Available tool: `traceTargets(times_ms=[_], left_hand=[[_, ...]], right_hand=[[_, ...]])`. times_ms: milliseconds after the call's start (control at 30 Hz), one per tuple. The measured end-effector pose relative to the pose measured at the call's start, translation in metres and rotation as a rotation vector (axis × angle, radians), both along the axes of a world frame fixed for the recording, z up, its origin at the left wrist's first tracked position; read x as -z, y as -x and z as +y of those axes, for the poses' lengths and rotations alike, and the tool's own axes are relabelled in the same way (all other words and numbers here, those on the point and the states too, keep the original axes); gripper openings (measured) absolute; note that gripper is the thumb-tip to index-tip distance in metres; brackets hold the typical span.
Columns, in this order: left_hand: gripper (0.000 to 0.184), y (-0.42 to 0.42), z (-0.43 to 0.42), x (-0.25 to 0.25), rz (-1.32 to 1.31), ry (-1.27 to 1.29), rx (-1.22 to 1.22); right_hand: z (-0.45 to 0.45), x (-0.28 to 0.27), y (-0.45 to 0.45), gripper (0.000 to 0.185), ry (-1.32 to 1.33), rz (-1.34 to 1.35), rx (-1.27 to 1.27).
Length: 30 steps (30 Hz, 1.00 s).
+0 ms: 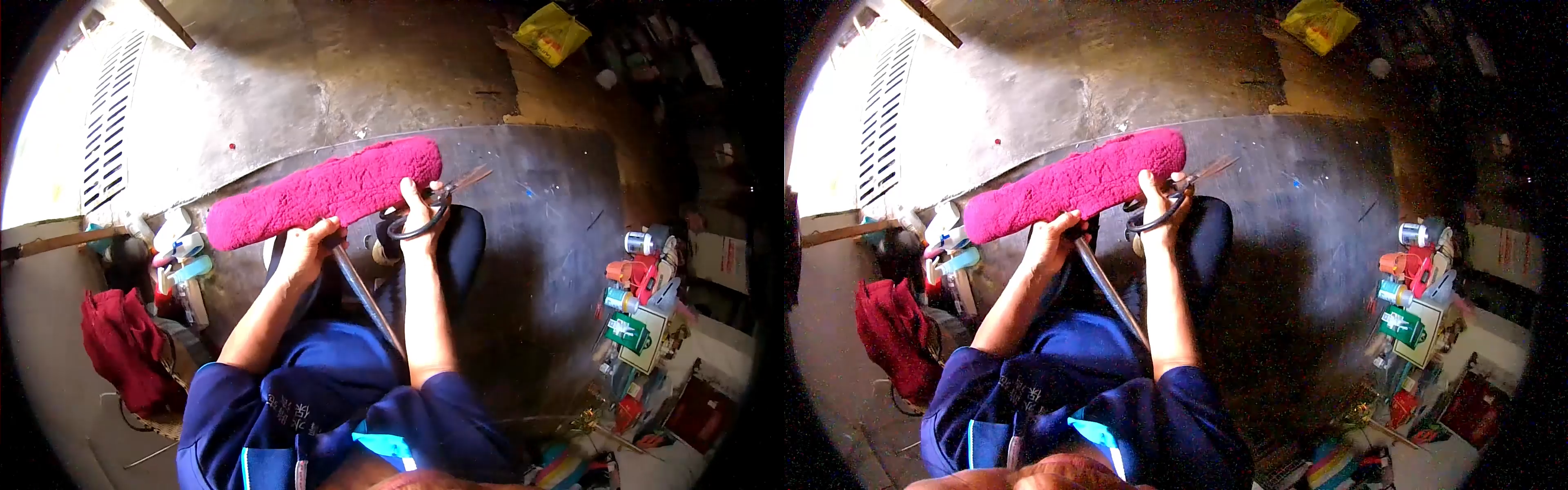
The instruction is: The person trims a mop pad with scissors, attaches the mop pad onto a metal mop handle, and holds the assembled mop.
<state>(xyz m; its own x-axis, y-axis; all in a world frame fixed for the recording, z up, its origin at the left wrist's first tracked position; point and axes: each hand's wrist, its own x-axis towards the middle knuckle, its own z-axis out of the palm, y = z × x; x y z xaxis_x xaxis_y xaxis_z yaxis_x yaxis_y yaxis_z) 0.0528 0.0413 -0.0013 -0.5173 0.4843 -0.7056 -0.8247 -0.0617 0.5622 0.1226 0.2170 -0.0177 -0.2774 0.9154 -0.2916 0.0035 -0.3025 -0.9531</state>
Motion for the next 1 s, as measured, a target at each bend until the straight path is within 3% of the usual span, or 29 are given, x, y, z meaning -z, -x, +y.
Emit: traceTargets(times_ms=[167,267,467,533,600,733,767,833,933,1000], left_hand=[[0.015,-0.003,0.000,-0.006,0.052,0.017,-0.021],[0.017,-0.002,-0.001,-0.006,0.059,0.020,0.007],[0.019,0.001,-0.003,-0.013,0.005,0.069,0.050],[0.017,0.001,-0.008,-0.015,-0.019,0.077,0.032],[0.016,0.000,-0.010,-0.010,-0.001,0.026,-0.021],[0.019,0.015,-0.020,-0.002,0.101,0.112,-0.100],[0.019,0.024,-0.022,-0.006,0.122,0.120,-0.098],[0.019,0.043,-0.027,-0.003,0.188,0.103,-0.103],[0.019,0.058,-0.021,0.000,0.300,0.098,-0.063],[0.017,0.061,-0.009,0.015,0.419,0.151,-0.045]], right_hand=[[0.003,-0.007,0.001,0.052,-0.237,-0.078,-0.039],[0.002,0.000,-0.002,0.052,-0.027,0.010,-0.044],[-0.005,0.005,-0.007,0.052,-0.231,-0.136,-0.088],[-0.009,-0.007,-0.009,0.044,-0.139,-0.123,-0.113],[-0.019,-0.029,-0.017,0.034,0.161,0.070,-0.189],[-0.056,-0.022,-0.063,0.030,0.048,0.017,-0.429],[-0.065,-0.007,-0.078,0.034,-0.113,-0.030,-0.561],[-0.076,-0.007,-0.101,0.042,-0.177,-0.146,-0.800],[-0.092,-0.038,-0.109,0.050,0.043,-0.153,-0.917],[-0.092,-0.046,-0.107,0.055,-0.242,-0.222,-0.985]])
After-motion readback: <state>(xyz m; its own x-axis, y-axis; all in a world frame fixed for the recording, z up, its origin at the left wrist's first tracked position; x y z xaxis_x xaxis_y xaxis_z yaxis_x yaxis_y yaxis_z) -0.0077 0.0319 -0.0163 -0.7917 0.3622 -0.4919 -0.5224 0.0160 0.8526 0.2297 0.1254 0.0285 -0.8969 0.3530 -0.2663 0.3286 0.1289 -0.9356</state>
